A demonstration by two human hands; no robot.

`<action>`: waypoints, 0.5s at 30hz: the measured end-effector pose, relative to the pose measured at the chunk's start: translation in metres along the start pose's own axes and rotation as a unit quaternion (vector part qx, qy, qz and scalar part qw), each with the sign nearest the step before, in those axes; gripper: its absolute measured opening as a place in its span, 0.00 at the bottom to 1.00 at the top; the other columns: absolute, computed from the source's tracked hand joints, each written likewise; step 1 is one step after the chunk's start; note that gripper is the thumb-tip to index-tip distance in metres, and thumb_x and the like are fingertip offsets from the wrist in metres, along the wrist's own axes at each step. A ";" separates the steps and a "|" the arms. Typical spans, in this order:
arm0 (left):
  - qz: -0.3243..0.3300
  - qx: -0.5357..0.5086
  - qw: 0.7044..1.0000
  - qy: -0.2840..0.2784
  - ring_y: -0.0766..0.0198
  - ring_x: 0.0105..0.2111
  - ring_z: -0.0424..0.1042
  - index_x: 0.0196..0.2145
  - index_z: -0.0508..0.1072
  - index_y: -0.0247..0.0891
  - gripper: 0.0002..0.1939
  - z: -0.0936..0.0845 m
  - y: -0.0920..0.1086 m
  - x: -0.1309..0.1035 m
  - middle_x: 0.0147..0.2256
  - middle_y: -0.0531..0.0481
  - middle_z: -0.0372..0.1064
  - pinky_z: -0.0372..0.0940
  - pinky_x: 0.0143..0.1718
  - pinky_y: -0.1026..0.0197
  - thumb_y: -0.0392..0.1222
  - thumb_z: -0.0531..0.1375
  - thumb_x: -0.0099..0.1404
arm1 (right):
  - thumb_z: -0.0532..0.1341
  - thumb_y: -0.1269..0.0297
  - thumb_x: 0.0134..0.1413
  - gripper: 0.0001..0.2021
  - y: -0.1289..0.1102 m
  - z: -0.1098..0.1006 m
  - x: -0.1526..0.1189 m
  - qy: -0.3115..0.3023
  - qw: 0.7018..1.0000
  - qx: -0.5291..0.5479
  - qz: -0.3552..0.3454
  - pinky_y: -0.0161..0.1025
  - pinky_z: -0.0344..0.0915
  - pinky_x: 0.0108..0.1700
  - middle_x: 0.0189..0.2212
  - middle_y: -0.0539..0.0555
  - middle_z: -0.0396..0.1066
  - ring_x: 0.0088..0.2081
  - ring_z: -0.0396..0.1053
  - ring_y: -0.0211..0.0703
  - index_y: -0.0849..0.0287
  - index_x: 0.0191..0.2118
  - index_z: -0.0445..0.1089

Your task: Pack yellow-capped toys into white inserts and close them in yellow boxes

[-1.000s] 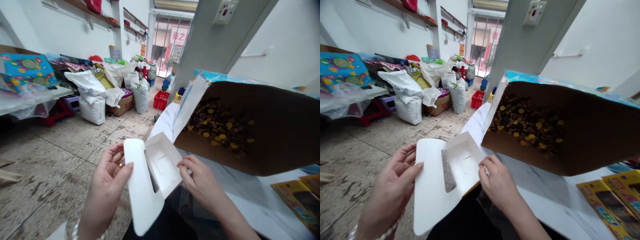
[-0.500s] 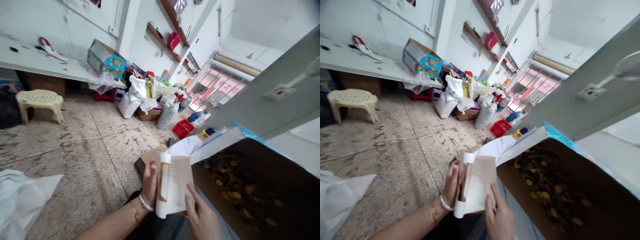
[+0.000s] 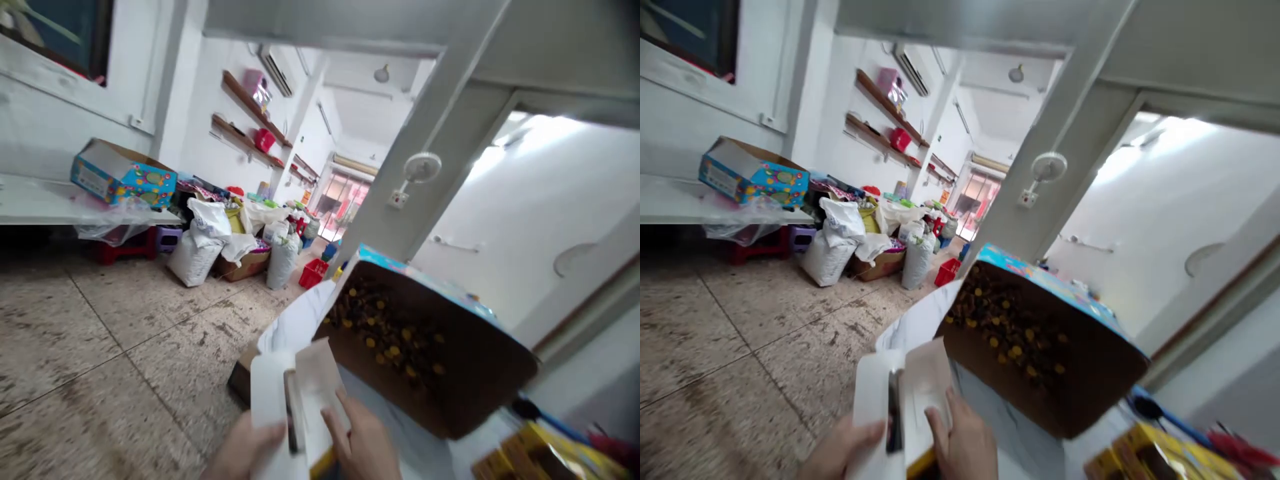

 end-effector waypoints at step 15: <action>-0.021 -0.056 0.994 0.090 0.48 0.41 0.79 0.48 0.77 0.37 0.25 0.019 -0.012 0.021 0.40 0.42 0.80 0.76 0.41 0.55 0.48 0.72 0.55 | 0.70 0.60 0.49 0.05 0.022 -0.031 -0.001 -0.150 0.897 0.414 -0.047 0.36 0.69 0.40 0.37 0.53 0.78 0.38 0.75 0.43 0.54 0.31 0.82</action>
Point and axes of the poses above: each hand's wrist, its own x-axis towards the middle knuckle, its own z-axis out of the palm, y = z × x, the point moved 3 cm from there along x, towards the middle knuckle
